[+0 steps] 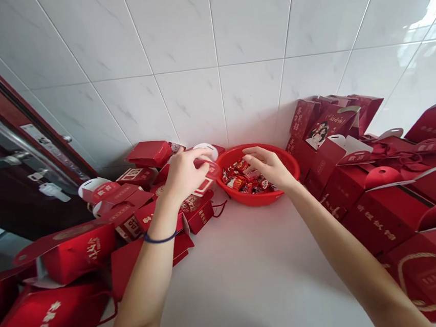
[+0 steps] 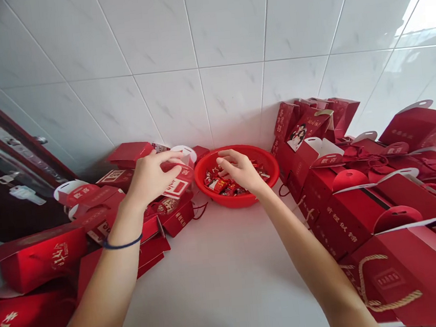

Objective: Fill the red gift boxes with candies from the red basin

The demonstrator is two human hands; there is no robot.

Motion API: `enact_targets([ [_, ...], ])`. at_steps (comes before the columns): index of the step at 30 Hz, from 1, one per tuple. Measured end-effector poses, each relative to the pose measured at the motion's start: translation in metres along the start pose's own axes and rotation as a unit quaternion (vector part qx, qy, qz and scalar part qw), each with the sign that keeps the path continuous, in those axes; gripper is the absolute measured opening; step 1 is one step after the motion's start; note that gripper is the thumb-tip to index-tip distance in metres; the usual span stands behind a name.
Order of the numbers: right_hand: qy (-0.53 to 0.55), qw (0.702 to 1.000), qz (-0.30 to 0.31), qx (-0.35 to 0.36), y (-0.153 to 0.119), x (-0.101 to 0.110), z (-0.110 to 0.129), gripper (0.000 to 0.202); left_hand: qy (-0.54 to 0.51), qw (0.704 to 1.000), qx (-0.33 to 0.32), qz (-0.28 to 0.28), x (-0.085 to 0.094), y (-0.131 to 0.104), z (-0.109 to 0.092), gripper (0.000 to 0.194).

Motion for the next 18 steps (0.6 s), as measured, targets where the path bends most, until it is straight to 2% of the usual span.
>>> enact_targets([
  [2,0.024,0.998,-0.036,-0.046,-0.012,0.008,-0.001,0.054,-0.099,0.992,-0.077,-0.016,0.005,-0.015,-0.025,0.016],
  [4,-0.002,0.995,-0.055,-0.081,-0.027,0.016,-0.002,0.062,-0.179,0.971,-0.154,-0.022,0.001,-0.031,-0.047,0.014],
  [8,-0.098,0.993,-0.041,-0.060,-0.061,0.025,0.001,0.074,-0.255,0.929,-0.264,-0.045,-0.011,-0.058,-0.076,0.022],
  [12,-0.120,0.992,-0.038,-0.026,-0.100,0.027,0.006,0.079,-0.296,0.901,-0.317,-0.005,-0.017,-0.082,-0.092,0.020],
  [15,-0.111,0.992,-0.033,-0.055,-0.125,0.029,0.004,0.071,-0.298,0.891,-0.340,0.036,-0.021,-0.098,-0.101,0.018],
  [18,-0.096,0.991,-0.016,-0.096,-0.141,0.034,-0.008,0.062,-0.245,0.900,-0.352,0.077,-0.032,-0.110,-0.104,0.021],
])
Point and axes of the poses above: each hand's wrist, its own y-axis towards the middle knuckle, its own x-axis out of the back of the hand, z = x × y, the point moved 4 cm from there along y, towards the middle knuckle, and after that the axes turned 9 degrees about y, right-handed, at the moved point
